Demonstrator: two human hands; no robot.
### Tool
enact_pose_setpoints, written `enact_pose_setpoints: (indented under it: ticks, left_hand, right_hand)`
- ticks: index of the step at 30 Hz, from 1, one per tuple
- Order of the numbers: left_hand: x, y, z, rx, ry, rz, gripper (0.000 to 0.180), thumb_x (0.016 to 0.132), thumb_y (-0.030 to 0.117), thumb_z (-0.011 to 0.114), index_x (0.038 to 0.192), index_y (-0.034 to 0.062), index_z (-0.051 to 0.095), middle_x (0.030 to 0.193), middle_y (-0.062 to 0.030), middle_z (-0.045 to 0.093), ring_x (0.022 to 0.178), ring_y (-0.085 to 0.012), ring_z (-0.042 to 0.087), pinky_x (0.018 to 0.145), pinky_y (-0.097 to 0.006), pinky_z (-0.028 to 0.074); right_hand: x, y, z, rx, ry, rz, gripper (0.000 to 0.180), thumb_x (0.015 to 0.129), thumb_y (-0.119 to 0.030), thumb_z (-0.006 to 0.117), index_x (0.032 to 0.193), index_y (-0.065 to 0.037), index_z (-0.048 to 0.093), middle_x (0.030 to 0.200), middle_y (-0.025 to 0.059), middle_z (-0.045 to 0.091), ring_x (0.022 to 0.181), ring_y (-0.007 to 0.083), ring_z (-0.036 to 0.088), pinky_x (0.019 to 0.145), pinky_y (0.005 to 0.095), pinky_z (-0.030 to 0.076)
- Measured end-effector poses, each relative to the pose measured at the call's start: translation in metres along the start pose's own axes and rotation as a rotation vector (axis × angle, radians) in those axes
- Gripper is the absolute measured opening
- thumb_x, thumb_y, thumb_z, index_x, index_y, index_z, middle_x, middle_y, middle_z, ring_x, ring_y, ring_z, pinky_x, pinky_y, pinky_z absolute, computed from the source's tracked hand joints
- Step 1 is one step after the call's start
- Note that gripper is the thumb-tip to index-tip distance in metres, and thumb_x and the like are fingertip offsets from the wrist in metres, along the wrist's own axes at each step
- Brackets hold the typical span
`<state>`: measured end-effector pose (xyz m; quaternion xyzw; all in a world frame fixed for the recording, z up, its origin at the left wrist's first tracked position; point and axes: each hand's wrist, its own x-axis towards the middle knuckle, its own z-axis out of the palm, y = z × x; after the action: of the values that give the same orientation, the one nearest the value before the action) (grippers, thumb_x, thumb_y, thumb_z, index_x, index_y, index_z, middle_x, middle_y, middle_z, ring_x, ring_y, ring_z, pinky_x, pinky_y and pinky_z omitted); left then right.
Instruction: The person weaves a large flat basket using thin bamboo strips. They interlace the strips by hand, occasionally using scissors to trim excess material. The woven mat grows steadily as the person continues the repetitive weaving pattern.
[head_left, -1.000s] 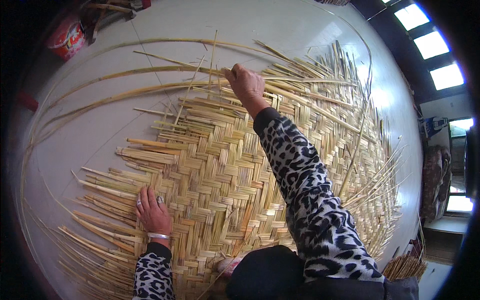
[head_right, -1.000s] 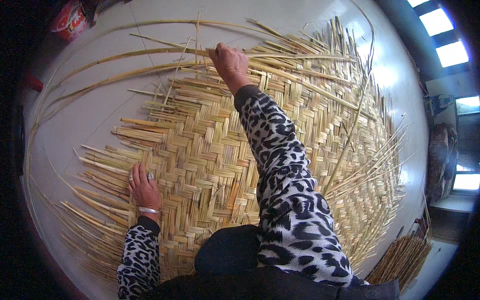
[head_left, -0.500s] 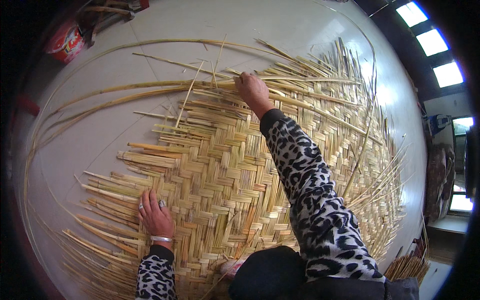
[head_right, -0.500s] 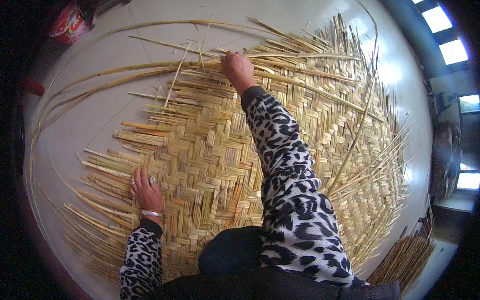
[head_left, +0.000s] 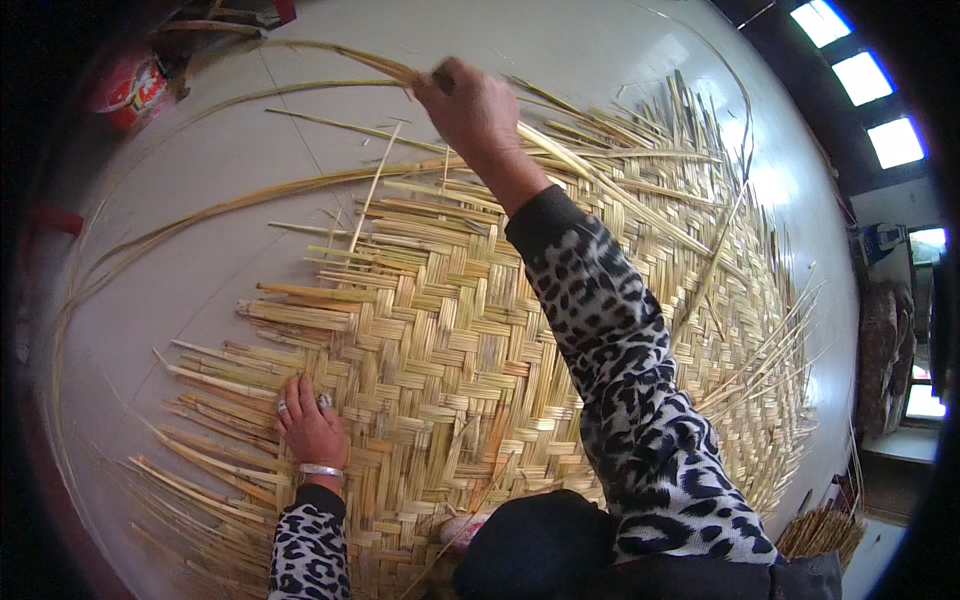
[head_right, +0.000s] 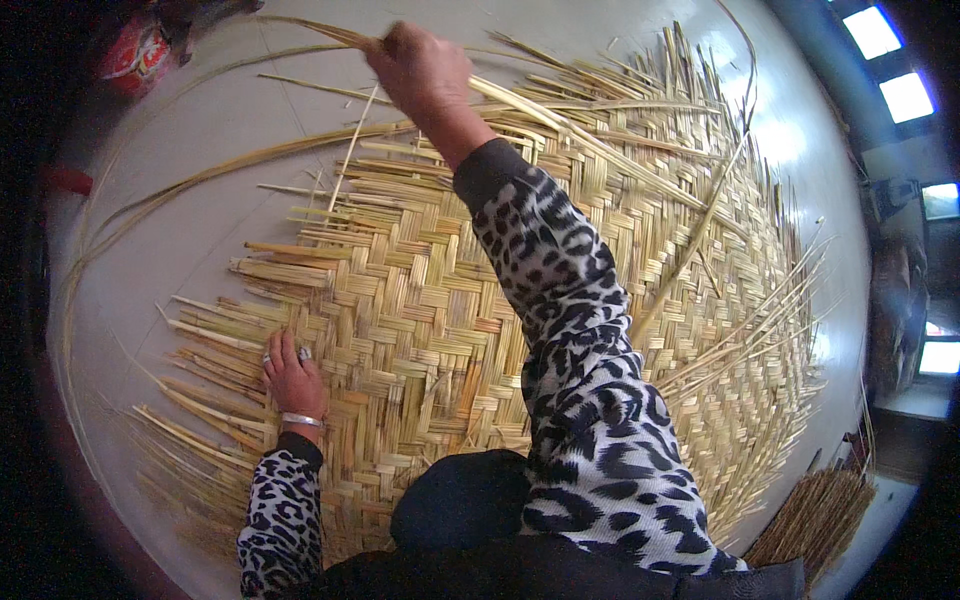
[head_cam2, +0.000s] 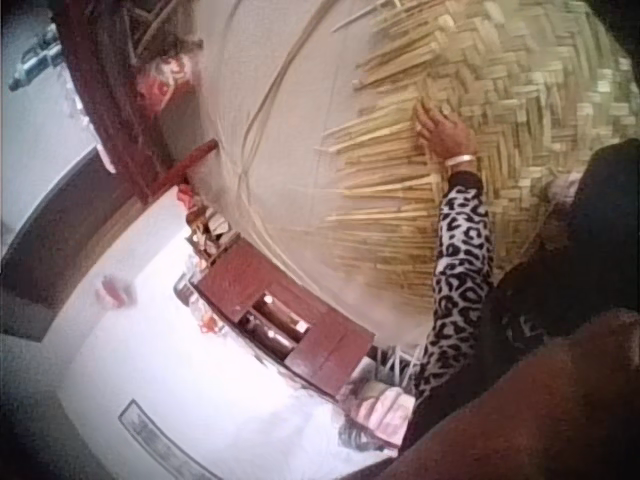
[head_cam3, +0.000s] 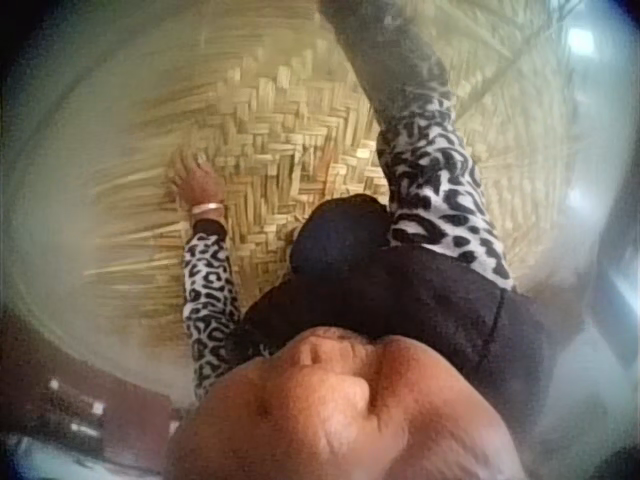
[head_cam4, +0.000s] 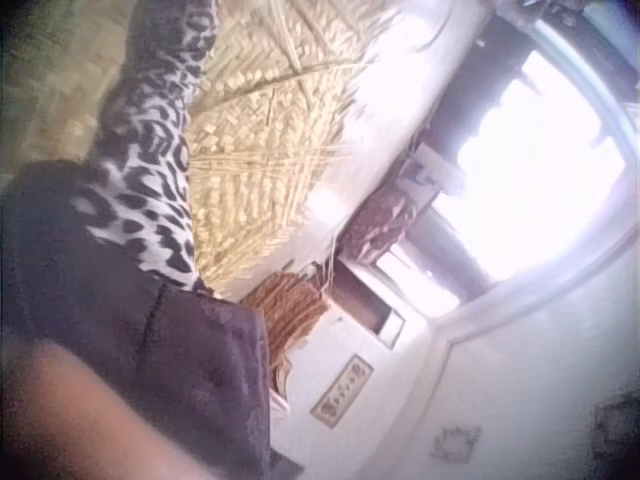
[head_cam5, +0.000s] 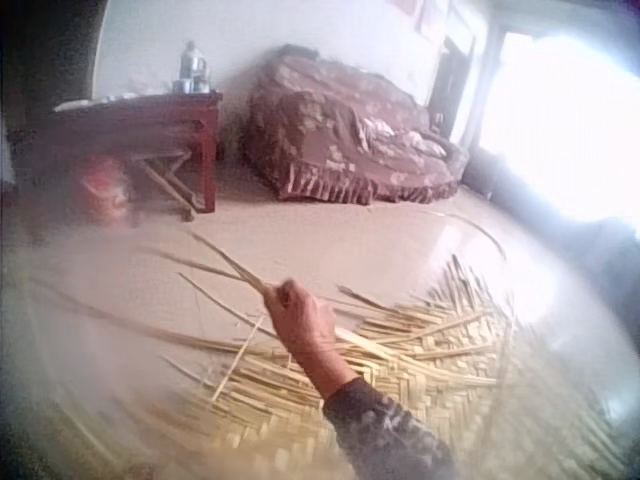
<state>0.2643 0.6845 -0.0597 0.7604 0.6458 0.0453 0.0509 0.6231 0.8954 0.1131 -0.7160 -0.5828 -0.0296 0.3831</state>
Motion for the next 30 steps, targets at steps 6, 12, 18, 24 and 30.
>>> enact_pose_setpoints:
  ticks: [6, 12, 18, 24, 30]
  left_hand:
    - [0.013, -0.004, -0.064, -1.007, -0.122, -0.363, 0.062, 0.091, 0.038, 0.054, 0.143, 0.0092, 0.038, 0.141, -0.0096, 0.046, 0.13, -0.0256, 0.042, 0.105, -0.044, 0.034]
    - [-0.036, -0.076, -0.197, -2.271, 0.032, -0.142, 0.08, 0.09, 0.053, 0.054, 0.148, 0.0042, 0.026, 0.144, -0.013, 0.042, 0.131, -0.0247, 0.041, 0.106, -0.042, 0.035]
    - [-0.107, -0.176, -0.27, -2.126, 0.289, 0.099, 0.06, 0.097, 0.027, 0.049, 0.147, 0.003, 0.026, 0.14, -0.0137, 0.047, 0.131, -0.0236, 0.041, 0.107, -0.043, 0.035]
    - [-0.197, -0.237, -0.379, -1.681, 0.569, 0.045, 0.049, 0.102, 0.018, 0.039, 0.147, 0.0046, 0.028, 0.14, -0.014, 0.047, 0.129, -0.0237, 0.047, 0.11, -0.04, 0.035]
    - [-0.312, -0.318, -0.498, -0.024, 0.676, -0.272, 0.044, 0.1, 0.02, 0.048, 0.14, 0.003, 0.042, 0.131, -0.0141, 0.055, 0.118, -0.0206, 0.057, 0.098, -0.031, 0.047]
  right_hand:
    - [-0.079, -0.133, -0.039, 0.363, -0.156, -0.506, 0.031, 0.085, -0.037, 0.065, 0.076, -0.008, 0.057, 0.064, 0.0151, 0.059, 0.063, 0.0394, 0.059, 0.054, 0.0478, 0.047]
    - [-0.202, -0.181, -0.053, 0.715, -1.005, -0.439, 0.028, 0.087, -0.033, 0.06, 0.082, -0.005, 0.06, 0.072, 0.0199, 0.062, 0.07, 0.0413, 0.062, 0.064, 0.0502, 0.05]
    - [-0.243, -0.195, -0.048, 0.803, -1.24, -0.457, 0.035, 0.091, -0.038, 0.056, 0.085, -0.004, 0.059, 0.076, 0.0207, 0.062, 0.074, 0.0423, 0.06, 0.066, 0.0486, 0.048]
    - [-0.269, -0.215, -0.061, 0.926, -1.51, -0.48, 0.035, 0.095, -0.038, 0.055, 0.094, -0.004, 0.063, 0.073, 0.0141, 0.062, 0.068, 0.0297, 0.061, 0.065, 0.04, 0.048]
    - [-0.306, -0.246, -0.094, 0.975, -2.203, -0.156, 0.032, 0.098, -0.034, 0.054, 0.105, -0.003, 0.057, 0.077, 0.0009, 0.058, 0.073, 0.0096, 0.055, 0.067, 0.0285, 0.048]
